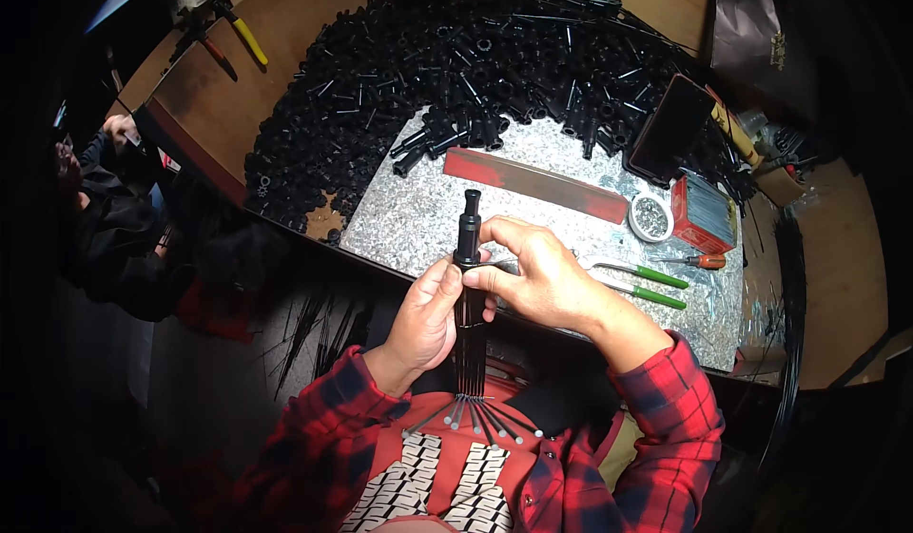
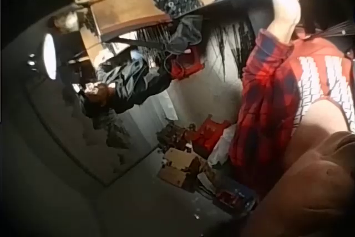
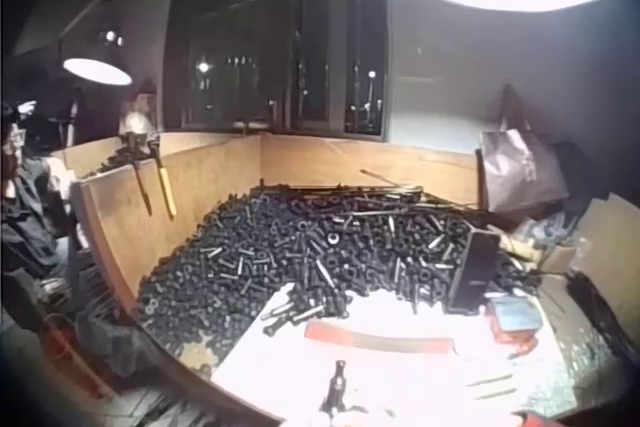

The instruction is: The recorder is assembling small black plastic components by inserting several thin plastic rods into a circular base unit and using pliers to secure the fit.

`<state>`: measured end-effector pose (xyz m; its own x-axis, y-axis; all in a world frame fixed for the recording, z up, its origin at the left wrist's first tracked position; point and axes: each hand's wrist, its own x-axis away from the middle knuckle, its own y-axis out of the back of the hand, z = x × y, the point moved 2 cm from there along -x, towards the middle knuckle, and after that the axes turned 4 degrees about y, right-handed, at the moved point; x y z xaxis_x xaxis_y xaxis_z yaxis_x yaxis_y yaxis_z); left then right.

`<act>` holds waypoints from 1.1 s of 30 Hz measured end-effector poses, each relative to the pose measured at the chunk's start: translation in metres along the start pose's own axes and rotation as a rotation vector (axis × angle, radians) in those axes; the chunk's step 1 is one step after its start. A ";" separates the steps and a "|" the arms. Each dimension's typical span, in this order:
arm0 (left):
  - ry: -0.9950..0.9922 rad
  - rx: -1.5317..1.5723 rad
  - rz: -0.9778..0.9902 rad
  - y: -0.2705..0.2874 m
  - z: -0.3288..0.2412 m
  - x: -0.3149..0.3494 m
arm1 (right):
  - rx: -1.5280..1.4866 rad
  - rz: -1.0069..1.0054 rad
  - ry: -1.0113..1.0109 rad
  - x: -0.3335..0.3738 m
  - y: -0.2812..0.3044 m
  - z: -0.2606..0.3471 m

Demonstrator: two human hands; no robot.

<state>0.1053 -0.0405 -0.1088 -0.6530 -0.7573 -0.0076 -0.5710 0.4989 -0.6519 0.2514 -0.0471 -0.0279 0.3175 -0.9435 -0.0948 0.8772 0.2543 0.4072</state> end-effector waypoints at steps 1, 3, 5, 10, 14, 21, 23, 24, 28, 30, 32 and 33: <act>0.002 -0.018 -0.004 -0.001 -0.001 0.000 | -0.046 0.002 -0.060 0.001 0.000 0.001; 0.004 -0.035 -0.009 -0.001 -0.002 0.000 | -0.091 0.004 -0.121 0.001 0.000 0.004; -0.001 -0.055 0.005 -0.001 -0.003 0.001 | -0.091 0.003 -0.076 0.000 0.000 0.007; 0.025 0.018 0.055 0.002 -0.002 0.002 | -0.050 0.050 0.043 -0.002 0.004 0.004; 0.025 -0.006 0.084 0.004 -0.001 0.001 | -0.207 0.048 -0.079 0.001 0.001 0.007; 0.031 -0.044 0.081 -0.002 -0.005 0.002 | -0.021 0.040 -0.003 0.002 0.006 0.007; 0.030 -0.052 0.082 -0.003 -0.006 0.002 | 0.048 0.037 0.053 0.002 0.007 0.007; 0.032 -0.052 0.084 -0.003 -0.005 0.002 | 0.047 0.035 0.051 0.003 0.008 0.006; 0.017 0.005 0.075 -0.002 -0.004 0.003 | -0.021 0.074 0.029 0.003 0.006 0.006; 0.022 0.022 0.080 -0.001 -0.004 0.003 | -0.097 0.077 -0.024 0.004 0.003 0.004; -0.004 -0.016 0.081 -0.001 -0.003 0.002 | -0.145 0.051 -0.053 0.006 0.000 0.000; -0.002 -0.017 0.083 -0.001 -0.002 0.002 | -0.146 0.049 -0.052 0.006 0.001 0.001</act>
<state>0.1033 -0.0412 -0.1066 -0.6972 -0.7141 -0.0623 -0.5236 0.5667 -0.6362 0.2542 -0.0526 -0.0271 0.3450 -0.9381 -0.0291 0.9054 0.3245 0.2736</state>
